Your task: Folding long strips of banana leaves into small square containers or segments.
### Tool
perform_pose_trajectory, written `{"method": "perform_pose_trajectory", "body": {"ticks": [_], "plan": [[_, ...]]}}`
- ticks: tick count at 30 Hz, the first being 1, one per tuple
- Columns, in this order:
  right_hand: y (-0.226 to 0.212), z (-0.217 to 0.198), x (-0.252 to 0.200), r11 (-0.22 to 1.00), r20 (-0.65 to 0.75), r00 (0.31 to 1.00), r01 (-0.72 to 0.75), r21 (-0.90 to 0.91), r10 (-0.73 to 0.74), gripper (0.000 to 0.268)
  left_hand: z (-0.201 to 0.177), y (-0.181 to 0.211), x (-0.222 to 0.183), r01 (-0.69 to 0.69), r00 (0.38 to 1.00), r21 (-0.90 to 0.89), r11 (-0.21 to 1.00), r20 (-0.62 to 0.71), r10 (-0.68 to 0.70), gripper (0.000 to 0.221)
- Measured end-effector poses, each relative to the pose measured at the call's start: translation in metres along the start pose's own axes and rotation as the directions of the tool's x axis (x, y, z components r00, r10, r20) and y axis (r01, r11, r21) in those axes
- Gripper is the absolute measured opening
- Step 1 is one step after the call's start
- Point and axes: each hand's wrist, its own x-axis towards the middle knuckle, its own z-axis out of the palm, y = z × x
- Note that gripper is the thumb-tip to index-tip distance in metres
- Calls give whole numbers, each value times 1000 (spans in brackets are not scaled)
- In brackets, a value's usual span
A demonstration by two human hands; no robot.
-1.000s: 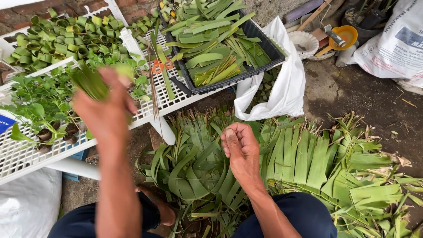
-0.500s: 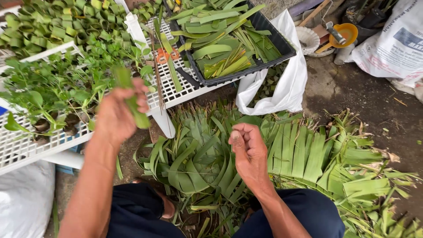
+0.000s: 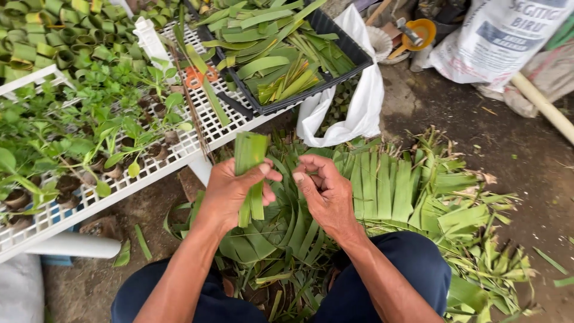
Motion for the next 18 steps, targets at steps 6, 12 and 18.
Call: {"method": "perform_pose_trajectory", "body": {"ticks": [6,12,18], "plan": [[-11,-5,12,997,-70,997,-6,80,12,41,34,-11,0,-44,993,56,997,116,37,14],[-11,-14,25,989,-38,999,-17,145,23,27,33,-11,0,44,977,-115,992,210,-19,23],[-29,-16,49,996,172,984,22,82,-36,22,13,-7,5,159,979,-320,934,175,-107,35]]}}
